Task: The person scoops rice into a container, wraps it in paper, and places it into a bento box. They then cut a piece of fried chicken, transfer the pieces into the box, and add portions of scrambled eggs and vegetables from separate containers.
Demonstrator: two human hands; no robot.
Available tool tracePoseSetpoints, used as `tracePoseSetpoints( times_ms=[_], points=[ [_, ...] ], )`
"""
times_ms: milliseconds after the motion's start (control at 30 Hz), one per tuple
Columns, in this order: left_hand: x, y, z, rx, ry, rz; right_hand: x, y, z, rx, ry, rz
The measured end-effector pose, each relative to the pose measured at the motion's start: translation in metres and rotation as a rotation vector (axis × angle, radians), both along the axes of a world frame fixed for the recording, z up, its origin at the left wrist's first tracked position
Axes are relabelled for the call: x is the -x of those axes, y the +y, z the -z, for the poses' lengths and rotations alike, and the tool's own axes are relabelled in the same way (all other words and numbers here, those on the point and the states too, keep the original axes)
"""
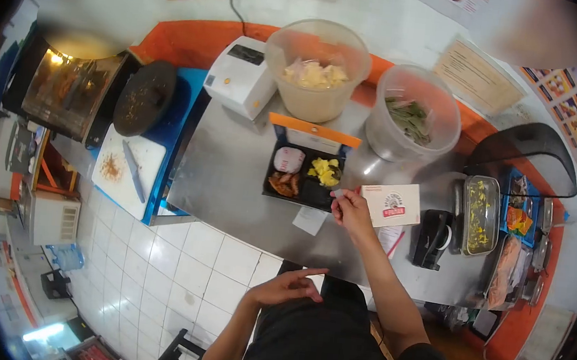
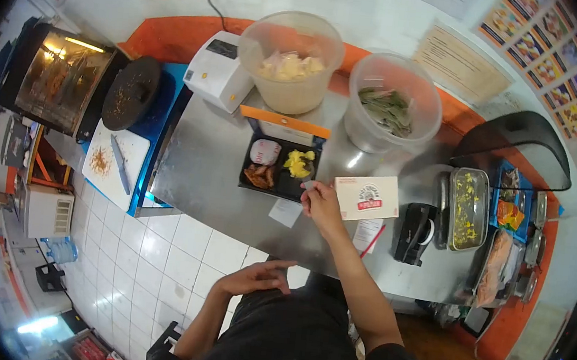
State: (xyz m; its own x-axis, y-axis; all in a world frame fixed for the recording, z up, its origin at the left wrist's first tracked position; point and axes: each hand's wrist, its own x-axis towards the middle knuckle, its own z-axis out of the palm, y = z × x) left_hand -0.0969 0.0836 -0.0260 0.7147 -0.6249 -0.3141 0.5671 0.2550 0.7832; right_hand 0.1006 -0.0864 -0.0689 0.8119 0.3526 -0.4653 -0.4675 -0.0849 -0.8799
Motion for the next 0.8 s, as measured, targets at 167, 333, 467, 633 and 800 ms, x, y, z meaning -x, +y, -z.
tracePoseSetpoints(
  times_ms=[167, 333, 467, 633, 800],
  points=[
    [0.041, 0.074, 0.010, -0.017, 0.038, -0.206, -0.008, 0.042, 0.039, 1.019, -0.887, -0.277],
    [0.050, 0.106, 0.020, -0.032, 0.027, -0.259, -0.010, 0.044, 0.068, 1.061, -0.940, -0.215],
    [0.043, 0.110, 0.030, 0.043, 0.053, -0.273, -0.017, 0.035, 0.077, 0.926, -0.837, -0.219],
    [0.024, 0.118, 0.028, 0.026, 0.015, -0.204, -0.019, 0.038, 0.062, 0.803, -0.854, -0.107],
    [0.024, 0.128, 0.038, 0.049, 0.016, -0.247, -0.011, 0.047, 0.008, 0.966, -0.801, -0.103]
  ],
)
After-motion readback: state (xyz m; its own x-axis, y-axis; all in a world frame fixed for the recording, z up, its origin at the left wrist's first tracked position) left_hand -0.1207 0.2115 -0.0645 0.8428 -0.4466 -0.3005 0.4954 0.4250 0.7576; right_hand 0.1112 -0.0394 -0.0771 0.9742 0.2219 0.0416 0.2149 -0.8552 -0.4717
